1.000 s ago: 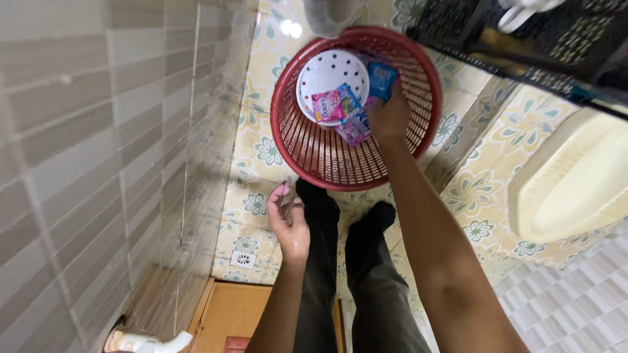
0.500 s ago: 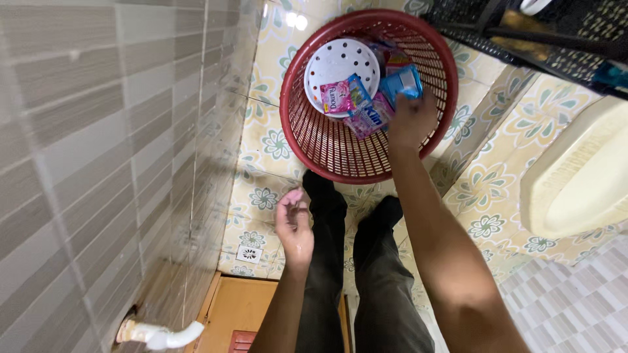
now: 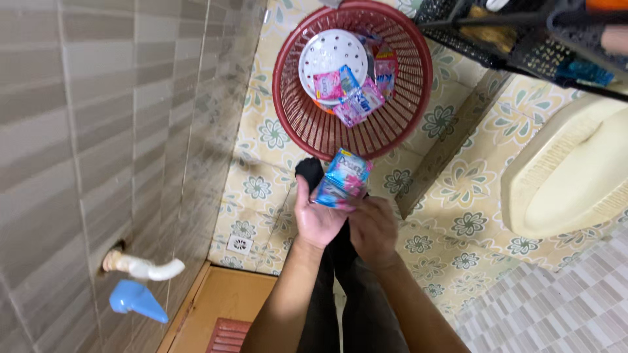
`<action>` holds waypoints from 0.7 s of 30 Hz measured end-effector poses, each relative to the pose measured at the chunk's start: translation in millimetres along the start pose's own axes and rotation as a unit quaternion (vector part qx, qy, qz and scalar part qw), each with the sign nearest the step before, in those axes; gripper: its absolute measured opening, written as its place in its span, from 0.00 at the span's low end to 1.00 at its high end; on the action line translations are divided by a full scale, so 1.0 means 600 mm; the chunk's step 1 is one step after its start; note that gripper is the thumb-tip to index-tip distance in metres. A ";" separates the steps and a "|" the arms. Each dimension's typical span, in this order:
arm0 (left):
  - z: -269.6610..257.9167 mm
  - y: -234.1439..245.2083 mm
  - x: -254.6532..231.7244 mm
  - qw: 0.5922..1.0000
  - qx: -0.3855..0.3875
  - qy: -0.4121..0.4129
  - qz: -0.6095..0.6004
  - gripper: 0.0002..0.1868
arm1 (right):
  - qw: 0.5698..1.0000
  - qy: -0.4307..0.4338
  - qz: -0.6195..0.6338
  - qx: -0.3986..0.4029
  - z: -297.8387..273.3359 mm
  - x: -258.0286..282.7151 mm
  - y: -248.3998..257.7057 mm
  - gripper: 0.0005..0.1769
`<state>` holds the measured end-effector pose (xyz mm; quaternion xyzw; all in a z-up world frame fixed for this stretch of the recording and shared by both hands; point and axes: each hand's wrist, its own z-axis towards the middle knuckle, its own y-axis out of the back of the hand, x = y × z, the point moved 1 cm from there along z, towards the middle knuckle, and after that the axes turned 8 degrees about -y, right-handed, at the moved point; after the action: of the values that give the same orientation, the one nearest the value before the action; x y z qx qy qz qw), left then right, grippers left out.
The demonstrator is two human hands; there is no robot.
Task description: The person rinses a laundry detergent sachet under a tap, wipes the sachet and their hands with a cloth, and then handles several sachets in a basket.
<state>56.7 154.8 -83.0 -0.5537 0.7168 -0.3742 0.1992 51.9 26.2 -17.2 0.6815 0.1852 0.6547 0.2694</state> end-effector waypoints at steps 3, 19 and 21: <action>-0.037 0.020 0.018 0.996 -0.049 -0.039 0.067 0.38 | 0.999 0.035 0.000 0.039 -0.044 0.016 0.023 0.10; -0.250 -0.001 -0.170 0.981 0.105 -0.159 0.029 0.49 | 0.974 0.038 0.124 0.185 -0.100 0.241 -0.048 0.17; -0.256 -0.003 -0.192 0.970 0.142 -0.183 0.073 0.47 | 0.966 0.086 0.152 0.189 -0.094 0.294 -0.078 0.28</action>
<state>-14.5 311.8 2.0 -0.5251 0.6460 -0.3491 0.4302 13.8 177.0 94.1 0.6811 0.2222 0.6974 0.0161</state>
